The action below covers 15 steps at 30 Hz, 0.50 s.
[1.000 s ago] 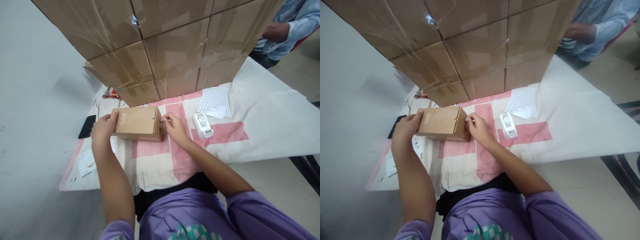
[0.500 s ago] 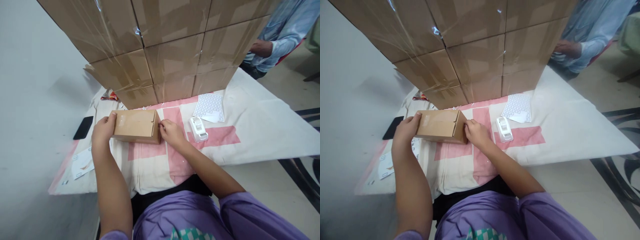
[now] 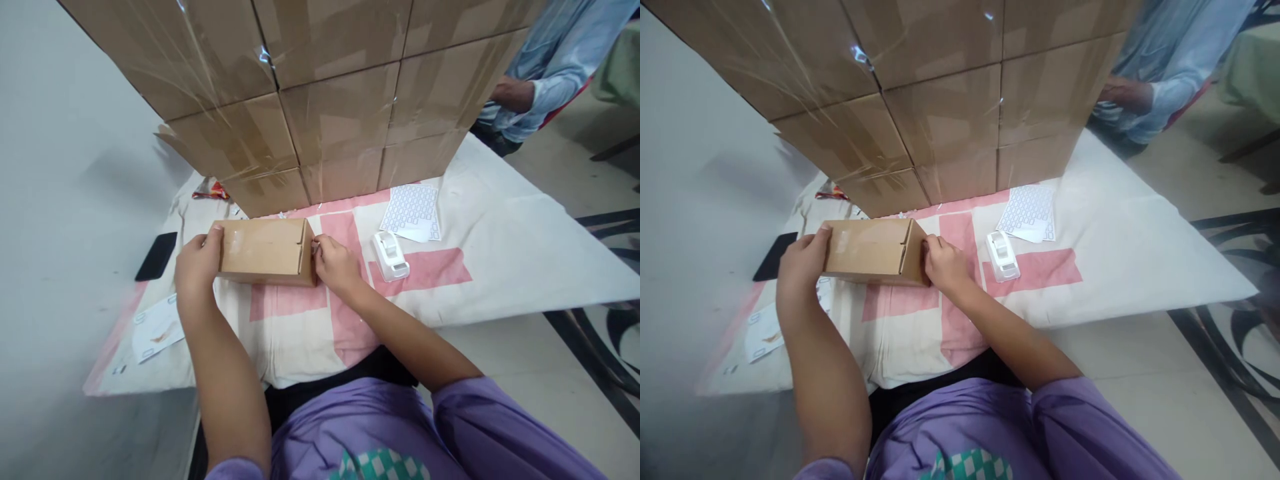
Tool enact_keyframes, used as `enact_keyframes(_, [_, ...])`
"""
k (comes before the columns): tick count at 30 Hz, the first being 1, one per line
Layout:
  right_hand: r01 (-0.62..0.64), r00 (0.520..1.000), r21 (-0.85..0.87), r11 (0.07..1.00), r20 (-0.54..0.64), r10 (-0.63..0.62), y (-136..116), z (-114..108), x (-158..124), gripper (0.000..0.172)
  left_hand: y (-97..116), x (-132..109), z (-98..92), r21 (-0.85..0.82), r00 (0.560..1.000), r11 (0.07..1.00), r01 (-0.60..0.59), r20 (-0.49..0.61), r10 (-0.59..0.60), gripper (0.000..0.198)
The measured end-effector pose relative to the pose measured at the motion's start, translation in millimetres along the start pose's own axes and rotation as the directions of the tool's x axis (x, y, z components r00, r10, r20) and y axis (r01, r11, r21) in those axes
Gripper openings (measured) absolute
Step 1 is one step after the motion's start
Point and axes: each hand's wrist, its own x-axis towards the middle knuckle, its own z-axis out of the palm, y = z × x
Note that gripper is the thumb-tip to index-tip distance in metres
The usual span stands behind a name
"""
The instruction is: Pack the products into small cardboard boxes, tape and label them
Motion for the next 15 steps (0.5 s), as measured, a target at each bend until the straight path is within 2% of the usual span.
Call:
enact_keyframes(7, [0.096,0.995,0.207,0.974,-0.058,-0.086,10.4,-3.5,-4.0,0.023,2.7,-8.6,0.7,-0.028,1.000,0.999,-0.026,-0.004,0.025,0.068])
enact_keyframes(12, [0.035,0.999,0.307,0.951,-0.049,-0.021,14.5,-2.6,-7.1,0.012,1.1,-8.6,1.4,-0.046,0.999,0.998,-0.037,-0.011,0.037,0.064])
enact_keyframes(15, [0.041,0.999,0.346,0.937,-0.025,-0.035,16.8,-2.0,-6.9,0.011,-0.4,-7.8,2.6,-0.045,0.999,0.998,-0.040,-0.013,0.039,0.063])
